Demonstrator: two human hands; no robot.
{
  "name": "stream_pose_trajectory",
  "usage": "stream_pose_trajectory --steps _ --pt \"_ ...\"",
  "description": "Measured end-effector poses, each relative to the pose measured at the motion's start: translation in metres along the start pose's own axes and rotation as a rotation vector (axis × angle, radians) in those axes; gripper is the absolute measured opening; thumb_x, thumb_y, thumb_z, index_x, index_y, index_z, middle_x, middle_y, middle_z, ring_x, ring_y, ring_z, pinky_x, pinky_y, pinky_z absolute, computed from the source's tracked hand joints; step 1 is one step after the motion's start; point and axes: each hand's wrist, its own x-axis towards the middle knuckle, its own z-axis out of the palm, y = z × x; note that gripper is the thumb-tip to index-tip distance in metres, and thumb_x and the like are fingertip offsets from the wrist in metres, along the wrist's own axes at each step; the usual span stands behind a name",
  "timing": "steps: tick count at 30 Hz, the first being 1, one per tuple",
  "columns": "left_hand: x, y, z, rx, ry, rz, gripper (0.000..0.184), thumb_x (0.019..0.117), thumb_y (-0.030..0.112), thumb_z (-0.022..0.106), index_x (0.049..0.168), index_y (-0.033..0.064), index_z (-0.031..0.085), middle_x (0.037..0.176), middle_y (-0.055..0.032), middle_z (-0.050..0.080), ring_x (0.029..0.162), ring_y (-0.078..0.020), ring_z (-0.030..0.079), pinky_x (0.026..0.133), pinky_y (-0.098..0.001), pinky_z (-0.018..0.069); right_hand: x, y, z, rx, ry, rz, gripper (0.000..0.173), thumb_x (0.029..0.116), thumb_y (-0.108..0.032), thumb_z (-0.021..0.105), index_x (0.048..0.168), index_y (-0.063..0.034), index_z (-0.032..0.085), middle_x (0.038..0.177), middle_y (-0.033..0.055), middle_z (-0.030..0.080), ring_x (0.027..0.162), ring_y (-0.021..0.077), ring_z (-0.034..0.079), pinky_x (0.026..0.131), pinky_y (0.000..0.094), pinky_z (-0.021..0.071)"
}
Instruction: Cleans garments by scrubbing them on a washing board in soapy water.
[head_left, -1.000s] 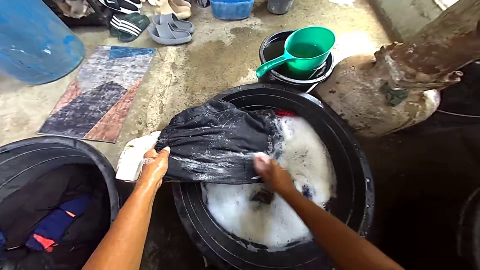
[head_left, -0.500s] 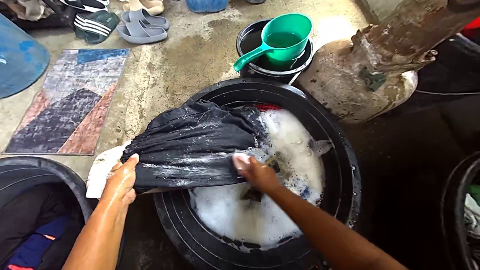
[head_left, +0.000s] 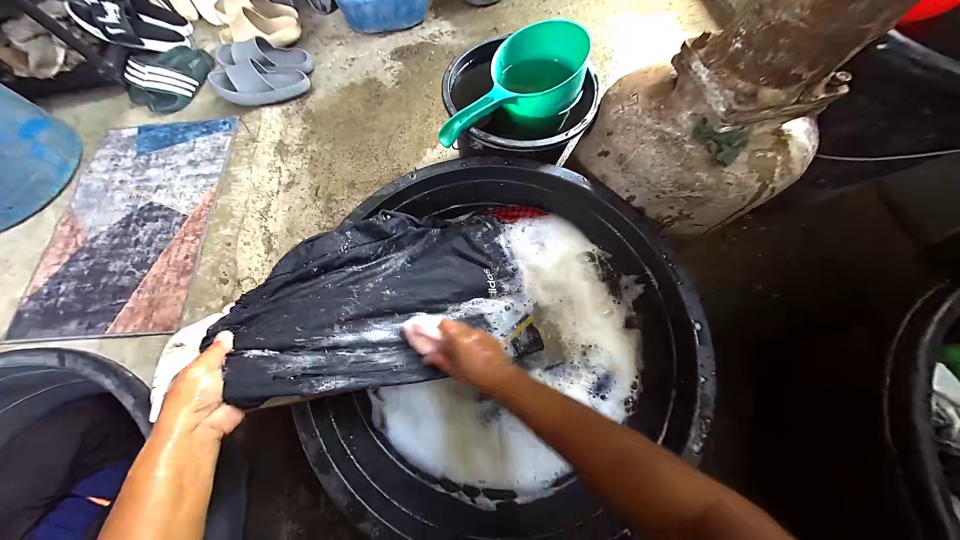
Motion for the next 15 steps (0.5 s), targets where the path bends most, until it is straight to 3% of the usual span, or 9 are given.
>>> stream_pose_trajectory --steps 4,7,9,12,14,15 --pt "0.002 0.000 0.001 -0.003 -0.004 0.014 0.041 0.1110 0.037 0.033 0.139 0.0105 0.046 0.117 -0.0043 0.061 0.101 -0.0115 0.063 0.087 -0.0383 0.0546 -0.033 0.112 -0.058 -0.141 -0.008 0.410 0.059 0.1028 -0.038 0.062 0.147 -0.0008 0.050 0.130 0.0292 0.064 0.118 0.0480 0.064 0.097 0.0671 0.0504" --pt "0.006 -0.002 0.001 -0.027 -0.007 0.023 0.041 0.1105 0.037 0.036 0.139 0.0098 0.047 0.118 -0.0061 0.062 0.103 -0.0138 0.064 0.087 -0.0407 0.0547 -0.034 0.111 -0.101 -0.134 -0.057 0.576 0.056 0.1046 -0.038 0.059 0.143 0.0022 0.053 0.131 0.0319 0.063 0.122 0.0508 0.061 0.100 0.0702 0.0465" --pt "0.008 -0.006 0.002 -0.014 0.004 0.024 0.042 0.1104 0.037 0.037 0.140 0.0094 0.047 0.119 -0.0066 0.062 0.103 -0.0139 0.064 0.088 -0.0409 0.0546 -0.025 0.059 -0.097 -0.067 -0.013 0.444 0.055 0.1055 -0.040 0.056 0.140 0.0035 0.053 0.123 0.0302 0.066 0.117 0.0472 0.065 0.098 0.0656 0.0498" --pt "0.010 -0.008 0.000 0.004 0.018 0.018 0.042 0.1103 0.037 0.037 0.140 0.0093 0.047 0.121 -0.0066 0.061 0.105 -0.0143 0.063 0.090 -0.0418 0.0538 -0.010 -0.035 -0.045 0.154 0.028 0.153 0.056 0.0983 -0.037 0.069 0.135 0.0035 0.058 0.112 0.0266 0.071 0.108 0.0429 0.069 0.094 0.0618 0.0535" --pt "0.011 -0.006 -0.001 0.016 0.025 0.017 0.041 0.1104 0.037 0.037 0.140 0.0094 0.047 0.120 -0.0059 0.061 0.104 -0.0137 0.063 0.089 -0.0406 0.0539 0.001 -0.056 -0.014 0.158 -0.052 0.006 0.051 0.0982 -0.040 0.068 0.131 -0.0022 0.061 0.113 0.0212 0.072 0.107 0.0389 0.070 0.092 0.0606 0.0543" --pt "0.011 -0.006 -0.003 0.023 0.028 0.018 0.041 0.1103 0.036 0.037 0.140 0.0094 0.046 0.120 -0.0058 0.061 0.104 -0.0134 0.063 0.089 -0.0398 0.0538 0.002 -0.047 -0.005 0.120 -0.075 -0.027 0.049 0.0990 -0.041 0.067 0.130 -0.0045 0.062 0.114 0.0199 0.071 0.106 0.0380 0.070 0.091 0.0604 0.0548"
